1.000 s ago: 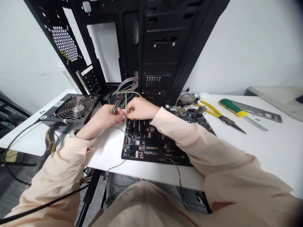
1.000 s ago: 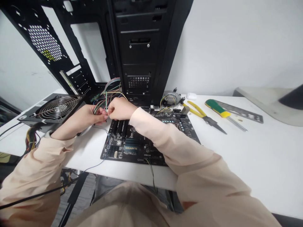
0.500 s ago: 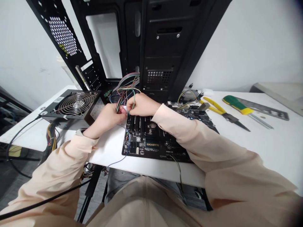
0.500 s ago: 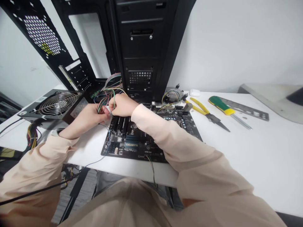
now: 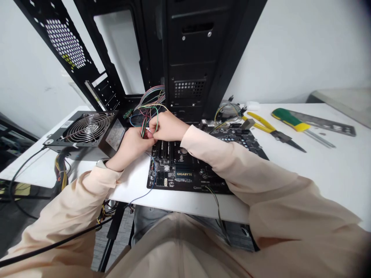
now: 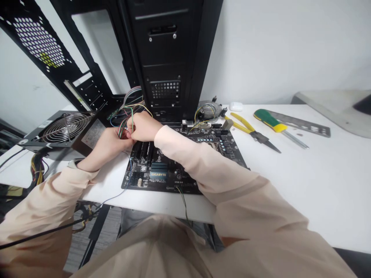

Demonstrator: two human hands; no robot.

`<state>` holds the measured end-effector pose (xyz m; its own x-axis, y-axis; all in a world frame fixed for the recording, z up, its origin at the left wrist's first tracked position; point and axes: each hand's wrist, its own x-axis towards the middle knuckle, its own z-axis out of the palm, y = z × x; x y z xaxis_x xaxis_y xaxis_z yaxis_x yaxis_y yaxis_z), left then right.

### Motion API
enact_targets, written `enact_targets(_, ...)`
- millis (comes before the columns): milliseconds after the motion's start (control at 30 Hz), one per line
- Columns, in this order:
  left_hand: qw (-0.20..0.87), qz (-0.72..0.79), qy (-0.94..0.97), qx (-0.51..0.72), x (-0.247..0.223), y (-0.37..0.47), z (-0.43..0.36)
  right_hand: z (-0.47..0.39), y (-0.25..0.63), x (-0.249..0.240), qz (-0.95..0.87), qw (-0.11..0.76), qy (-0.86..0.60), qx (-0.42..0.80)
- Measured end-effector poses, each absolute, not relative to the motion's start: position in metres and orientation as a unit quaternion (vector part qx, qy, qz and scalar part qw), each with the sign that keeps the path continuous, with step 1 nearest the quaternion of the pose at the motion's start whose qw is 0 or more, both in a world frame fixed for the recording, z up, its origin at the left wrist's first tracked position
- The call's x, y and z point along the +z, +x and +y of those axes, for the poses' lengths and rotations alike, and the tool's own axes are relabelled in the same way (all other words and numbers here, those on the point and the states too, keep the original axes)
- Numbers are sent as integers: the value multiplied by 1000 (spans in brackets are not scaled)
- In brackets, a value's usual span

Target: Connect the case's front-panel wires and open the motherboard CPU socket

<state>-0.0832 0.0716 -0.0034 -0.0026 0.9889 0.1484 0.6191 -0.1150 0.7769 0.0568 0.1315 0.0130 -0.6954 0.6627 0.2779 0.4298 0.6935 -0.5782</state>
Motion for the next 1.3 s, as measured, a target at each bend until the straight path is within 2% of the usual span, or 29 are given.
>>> enact_targets(167, 281, 612, 648, 356, 2, -83, 69, 135, 57, 9, -894, 250, -280, 247)
enact_targets(400, 365, 612, 608, 350, 6, -86, 68, 142, 61, 11, -915, 198, -252, 245)
enact_targets(533, 379, 623, 590, 347, 6, -85, 69, 142, 63, 16, -923, 175, -247, 236)
enact_targets(833, 367, 621, 596, 352, 7, -83, 66, 140, 62, 21, -945, 151, -221, 190)
enact_targets(1300, 283, 638, 642, 317, 9, -79, 65, 137, 63, 24, -950, 154, -221, 155)
